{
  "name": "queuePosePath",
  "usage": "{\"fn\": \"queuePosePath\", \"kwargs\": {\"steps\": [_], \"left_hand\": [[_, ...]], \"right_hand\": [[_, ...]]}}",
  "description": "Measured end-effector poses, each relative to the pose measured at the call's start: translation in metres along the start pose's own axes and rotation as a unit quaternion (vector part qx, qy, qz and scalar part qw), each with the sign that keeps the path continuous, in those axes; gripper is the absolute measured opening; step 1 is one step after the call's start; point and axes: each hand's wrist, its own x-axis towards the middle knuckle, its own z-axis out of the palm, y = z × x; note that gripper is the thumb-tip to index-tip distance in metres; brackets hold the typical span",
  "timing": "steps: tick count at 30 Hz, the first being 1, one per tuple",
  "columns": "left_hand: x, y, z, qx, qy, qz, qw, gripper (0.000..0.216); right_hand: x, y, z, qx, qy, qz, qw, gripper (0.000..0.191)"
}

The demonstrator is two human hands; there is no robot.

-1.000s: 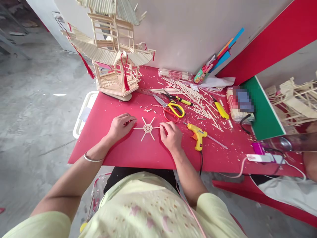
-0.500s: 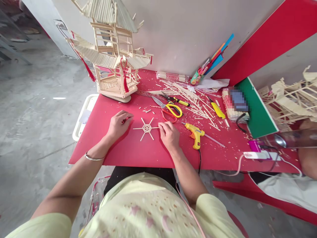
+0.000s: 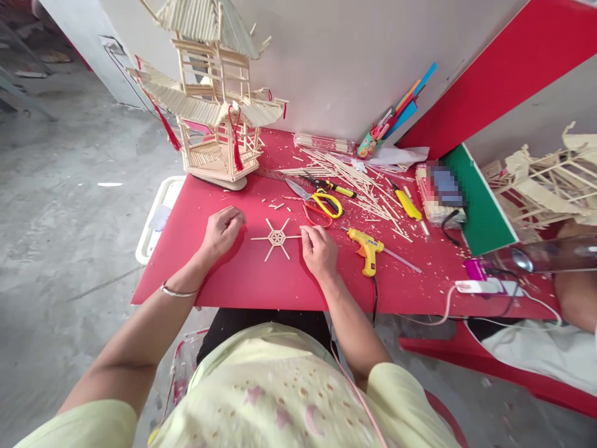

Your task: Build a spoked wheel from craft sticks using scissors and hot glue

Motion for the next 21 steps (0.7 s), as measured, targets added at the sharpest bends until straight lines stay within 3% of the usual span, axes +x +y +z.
{"fn": "queuePosePath", "kwargs": {"steps": [5,9,16,21], "left_hand": [[0.0,0.0,0.005,-0.032,0.019,0.031,0.999,0.022],[-0.001,0.003,0.009,-0.053,-0.001,0.052,0.997,0.022],[-0.001,0.007,0.009,-0.069,0.005,0.045,0.997,0.033],[0.0,0.007,0.007,-0.093,0.014,0.041,0.995,0.037]], "right_hand": [[-0.002,0.0,-0.001,0.017,0.007,0.003,1.0,0.034],[0.006,-0.018,-0.005,0.068,-0.011,-0.022,0.997,0.031],[0.05,-0.076,0.016,0.117,-0.084,-0.042,0.989,0.032],[0.08,-0.069,0.026,0.119,-0.071,-0.02,0.99,0.042]]}}
